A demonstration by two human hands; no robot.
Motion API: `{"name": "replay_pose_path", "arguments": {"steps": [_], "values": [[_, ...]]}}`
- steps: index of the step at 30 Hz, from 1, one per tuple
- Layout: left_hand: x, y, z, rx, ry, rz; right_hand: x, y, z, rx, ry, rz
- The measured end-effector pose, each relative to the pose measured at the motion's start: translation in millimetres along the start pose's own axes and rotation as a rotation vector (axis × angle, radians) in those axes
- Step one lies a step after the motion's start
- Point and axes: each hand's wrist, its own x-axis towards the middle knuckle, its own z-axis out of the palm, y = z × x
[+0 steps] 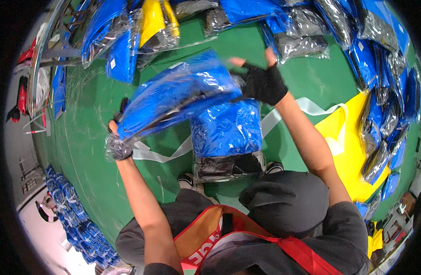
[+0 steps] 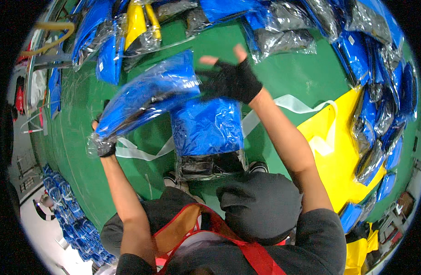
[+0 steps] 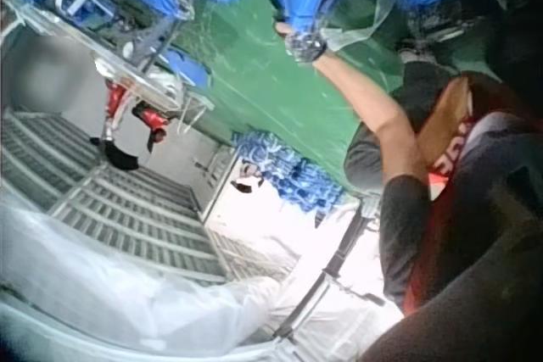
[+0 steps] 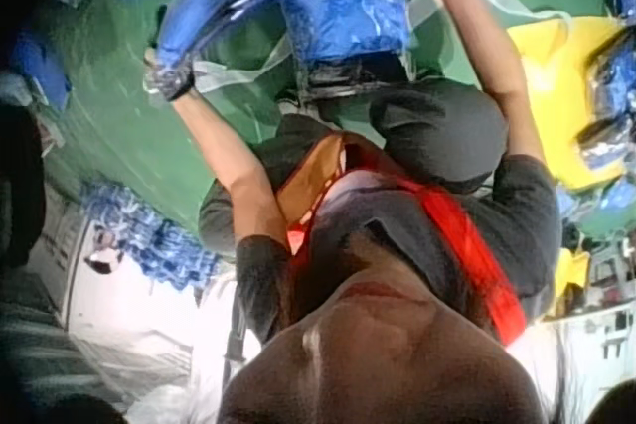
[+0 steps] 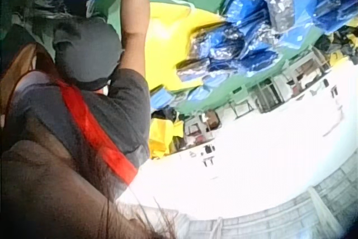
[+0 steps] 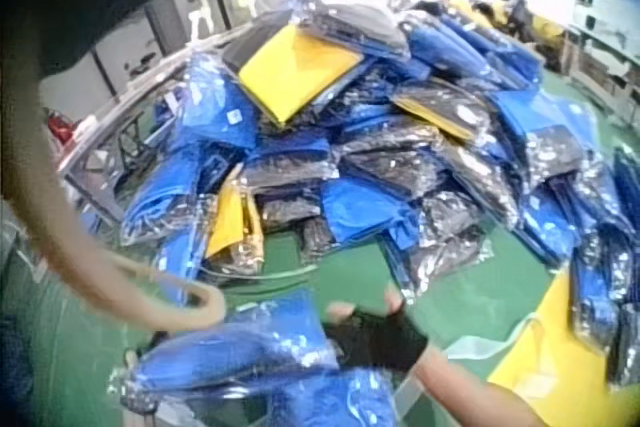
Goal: The person gathers blue and yellow plastic-wrapped items on a green floor, stacks them into bundles, and secures each bundle with a white strap. The person repeats this process multiple times, creating several tied bundles.
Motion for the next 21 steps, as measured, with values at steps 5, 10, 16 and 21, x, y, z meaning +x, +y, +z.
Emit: {"name": "replay_pose_path", "arguments": {"steps": [5, 10, 16, 21], "values": [[55.0, 56.9, 50.1, -0.767, -0.496, -0.289, -27.5, -29.5, -26.3, -0.154, 0.234, 0.134], [92.1, 97.2, 87.3, -0.502, -0.717, -0.561, -71.6, 46.7, 19.5, -0.475, 0.388, 0.033], [27.4, 61.7, 132.9, -0.097, -0.766, -0.478, -123.2, 142.1, 22.2, -0.807, 0.780, -0.332], [15.9, -24.0, 125.5, 0.489, -0.555, -0.292, -123.8, 149.1, 4.9, -0.899, 0.910, -0.141]]}}
